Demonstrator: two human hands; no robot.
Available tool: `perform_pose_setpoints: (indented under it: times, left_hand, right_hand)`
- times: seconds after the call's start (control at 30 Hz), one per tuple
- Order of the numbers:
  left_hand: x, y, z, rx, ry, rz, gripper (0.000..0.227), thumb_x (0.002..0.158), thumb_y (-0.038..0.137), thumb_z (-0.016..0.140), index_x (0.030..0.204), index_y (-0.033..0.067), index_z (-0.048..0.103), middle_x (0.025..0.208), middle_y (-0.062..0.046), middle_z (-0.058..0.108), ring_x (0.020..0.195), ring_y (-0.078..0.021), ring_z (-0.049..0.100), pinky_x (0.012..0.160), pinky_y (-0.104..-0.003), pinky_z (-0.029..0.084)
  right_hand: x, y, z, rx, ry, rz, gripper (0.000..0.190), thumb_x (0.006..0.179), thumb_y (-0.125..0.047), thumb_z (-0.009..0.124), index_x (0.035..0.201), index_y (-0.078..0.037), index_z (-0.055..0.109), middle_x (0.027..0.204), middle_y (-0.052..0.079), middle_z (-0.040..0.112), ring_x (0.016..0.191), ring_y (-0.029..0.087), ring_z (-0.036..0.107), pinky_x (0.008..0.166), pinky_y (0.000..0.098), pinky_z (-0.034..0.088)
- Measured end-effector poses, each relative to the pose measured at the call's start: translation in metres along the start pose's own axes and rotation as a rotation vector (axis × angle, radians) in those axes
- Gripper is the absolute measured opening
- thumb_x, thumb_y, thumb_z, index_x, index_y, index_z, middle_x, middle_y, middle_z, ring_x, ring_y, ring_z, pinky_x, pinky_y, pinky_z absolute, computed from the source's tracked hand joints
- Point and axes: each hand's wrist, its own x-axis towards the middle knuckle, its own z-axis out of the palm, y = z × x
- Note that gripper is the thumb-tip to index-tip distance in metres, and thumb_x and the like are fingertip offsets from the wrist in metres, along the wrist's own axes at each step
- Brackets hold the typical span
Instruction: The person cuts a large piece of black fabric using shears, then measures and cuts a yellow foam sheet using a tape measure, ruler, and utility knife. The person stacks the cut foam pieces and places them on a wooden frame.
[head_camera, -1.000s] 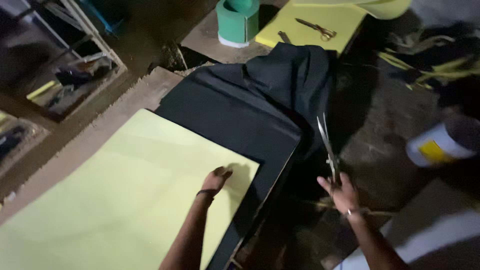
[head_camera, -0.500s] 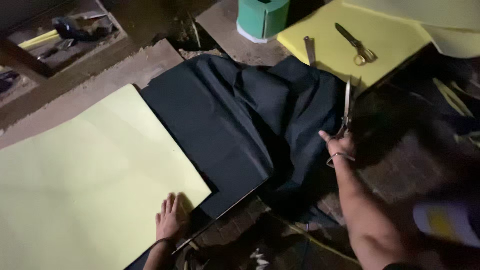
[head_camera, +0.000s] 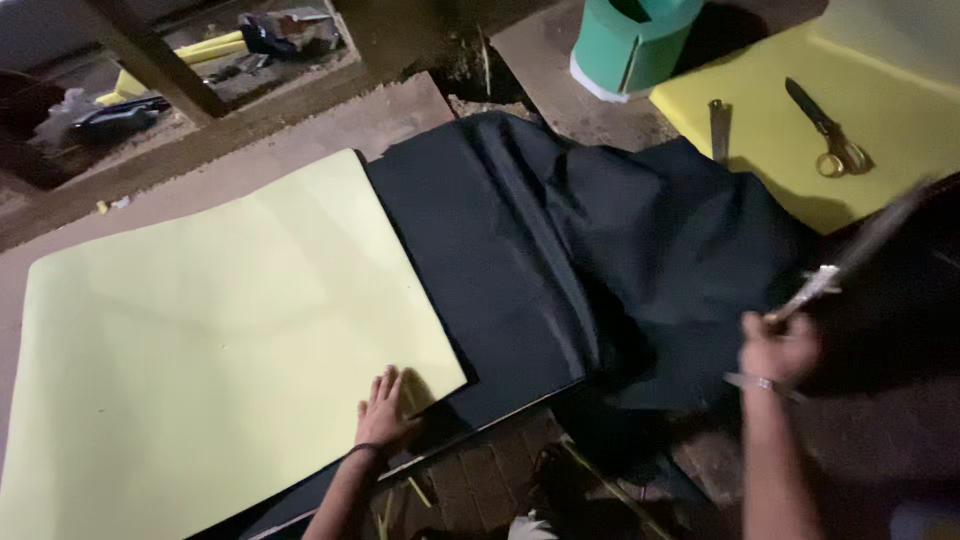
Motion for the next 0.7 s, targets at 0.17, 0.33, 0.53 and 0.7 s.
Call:
perform_pose_setpoints:
  times: [0.17, 0.33, 0.53, 0.7]
  left_hand:
    - [-0.039, 0.072, -0.053, -0.480, -0.154, 0.270, 0.126, 0.068, 0.046, 0.091, 0.163, 0.0180, 0.013, 0.165, -0.015, 0.021, 0.153, -0.0317, 0.023, 0.121, -0.050, 0.026]
    - [-0.116, 0.166, -0.075, -1.035, -0.083, 0.975, 0.121, 0.074, 0.037, 0.090, 0.160, 0.0039, 0.011, 0.162, -0.023, 0.027, 0.149, -0.0308, 0.028, 0.120, -0.044, 0.028]
    - [-0.101, 0.089, -0.037, -1.260, 0.092, 0.430, 0.017, 0.090, 0.011, 0.070, 0.091, -0.0055, 0.071, 0.080, -0.007, 0.075, 0.074, -0.0190, 0.069, 0.064, -0.034, 0.055]
    - [-0.070, -0.014, 0.046, -1.600, 0.137, 0.258, 0.019, 0.096, 0.014, 0.065, 0.103, -0.0025, 0.073, 0.090, -0.007, 0.069, 0.077, -0.0179, 0.058, 0.066, -0.032, 0.048]
  right_hand:
    - [-0.025, -0.163, -0.055, 0.301, -0.238, -0.067, 0.027, 0.078, -0.004, 0.082, 0.095, -0.007, 0.060, 0.093, -0.001, 0.057, 0.084, 0.011, 0.053, 0.078, 0.0275, 0.046]
    - [-0.154, -0.320, 0.005, 0.056, -0.562, 0.102, 0.045, 0.049, -0.014, 0.084, 0.091, -0.007, 0.072, 0.085, 0.002, 0.072, 0.075, 0.018, 0.068, 0.070, 0.0327, 0.055]
    - [-0.293, -0.393, 0.026, 0.042, -1.007, -0.144, 0.038, 0.079, -0.044, 0.084, 0.084, -0.008, 0.072, 0.071, 0.004, 0.068, 0.067, 0.012, 0.058, 0.063, 0.0304, 0.051]
    - [-0.306, -0.352, 0.011, -0.281, -0.837, -0.084, 0.044, 0.076, -0.048, 0.085, 0.082, -0.007, 0.069, 0.069, 0.006, 0.069, 0.066, 0.015, 0.065, 0.066, 0.0343, 0.053]
